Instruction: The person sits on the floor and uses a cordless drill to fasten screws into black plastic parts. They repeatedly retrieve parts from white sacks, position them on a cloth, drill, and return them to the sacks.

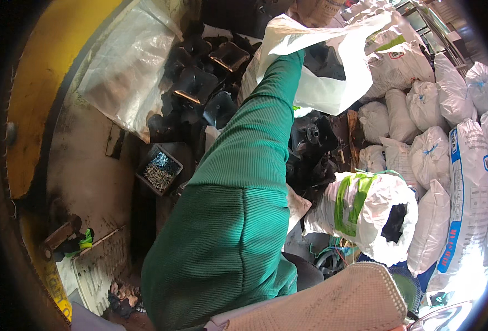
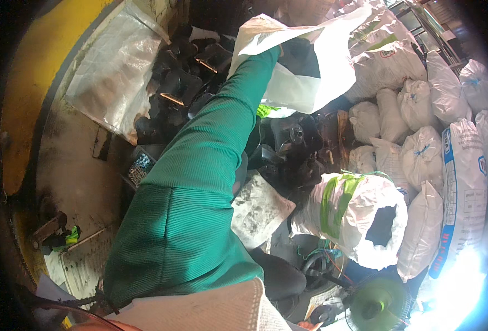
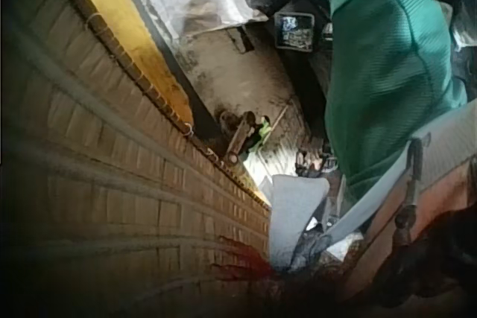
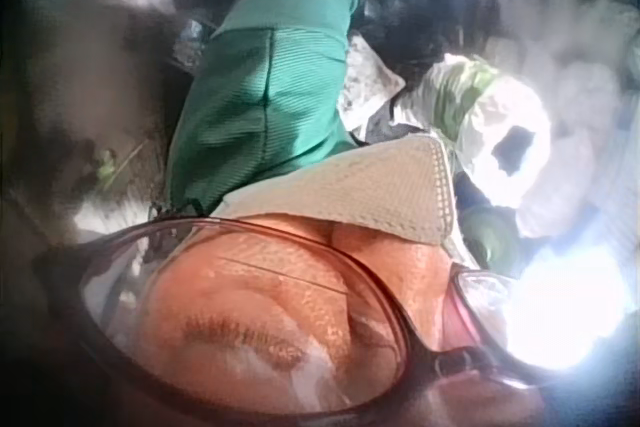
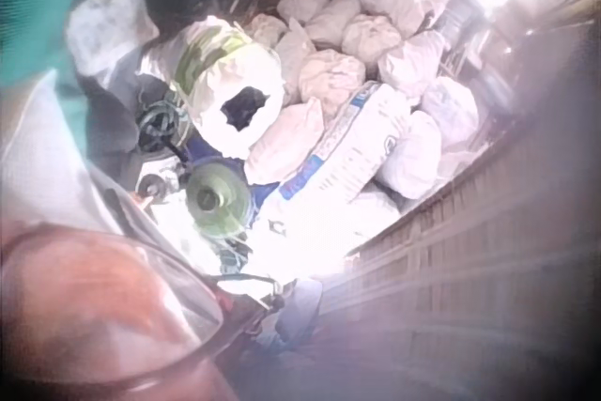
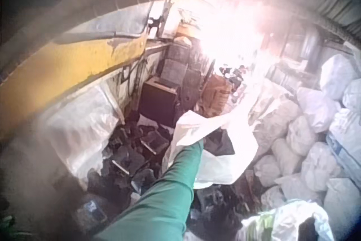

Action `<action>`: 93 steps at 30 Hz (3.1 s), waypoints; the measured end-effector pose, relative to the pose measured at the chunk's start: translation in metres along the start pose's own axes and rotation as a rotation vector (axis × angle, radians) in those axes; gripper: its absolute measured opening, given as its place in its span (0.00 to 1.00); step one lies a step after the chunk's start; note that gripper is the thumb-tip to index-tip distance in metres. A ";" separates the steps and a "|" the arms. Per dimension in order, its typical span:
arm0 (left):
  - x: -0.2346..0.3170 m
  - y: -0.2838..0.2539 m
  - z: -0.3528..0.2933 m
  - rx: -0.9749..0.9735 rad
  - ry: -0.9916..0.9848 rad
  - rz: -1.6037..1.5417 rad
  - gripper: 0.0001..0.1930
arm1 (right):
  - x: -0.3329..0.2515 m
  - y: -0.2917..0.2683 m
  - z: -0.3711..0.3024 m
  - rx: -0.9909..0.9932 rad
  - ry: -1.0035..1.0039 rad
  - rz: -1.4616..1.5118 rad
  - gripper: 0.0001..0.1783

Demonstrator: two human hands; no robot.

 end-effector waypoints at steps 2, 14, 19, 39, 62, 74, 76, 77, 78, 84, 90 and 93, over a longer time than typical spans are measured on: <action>-0.005 0.010 0.002 -0.012 -0.008 -0.028 0.23 | -0.005 0.005 -0.006 -0.006 0.009 -0.026 0.19; -0.003 0.016 0.023 -0.003 -0.008 -0.134 0.24 | -0.042 0.064 0.003 -0.116 -0.019 -0.104 0.19; -0.010 0.024 0.039 -0.024 -0.025 -0.148 0.24 | -0.050 0.076 0.001 -0.125 -0.027 -0.108 0.19; 0.143 -0.156 -0.238 0.736 1.157 -1.064 0.19 | -0.039 0.085 -0.048 -0.276 -0.024 0.146 0.18; 0.052 0.217 -0.405 -1.051 -0.008 -0.762 0.23 | 0.150 0.313 -0.074 -0.450 0.195 -0.134 0.21; -0.009 0.099 -0.503 -0.870 0.492 -0.091 0.42 | 0.136 0.352 -0.008 -0.674 -0.223 -0.678 0.27; -0.002 0.107 -0.501 -0.812 0.448 -0.021 0.40 | 0.124 0.351 -0.014 -0.735 -0.247 -0.699 0.28; 0.006 0.104 -0.498 -0.812 0.401 -0.004 0.38 | 0.122 0.341 -0.016 -0.711 -0.117 -0.581 0.28; 0.010 0.102 -0.497 -0.812 0.355 0.014 0.36 | 0.121 0.330 -0.021 -0.682 0.013 -0.462 0.27; 0.039 0.046 -0.468 -0.864 -0.041 -0.862 0.21 | 0.096 0.291 -0.105 -0.931 0.530 0.865 0.19; 0.132 0.026 -0.468 -0.807 0.618 -0.689 0.30 | 0.048 0.282 -0.158 -1.117 0.496 1.096 0.27; 0.134 0.034 -0.472 -0.841 0.677 -0.656 0.31 | 0.038 0.277 -0.162 -1.142 0.431 1.051 0.27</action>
Point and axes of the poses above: each hand's wrist, its own z-axis towards the middle knuckle, its own y-axis out of the palm, x = y × z, the point moved 7 cm from there along z, towards the middle knuckle, and after that the axes turned 15 degrees about -z, right-handed, at the moved point
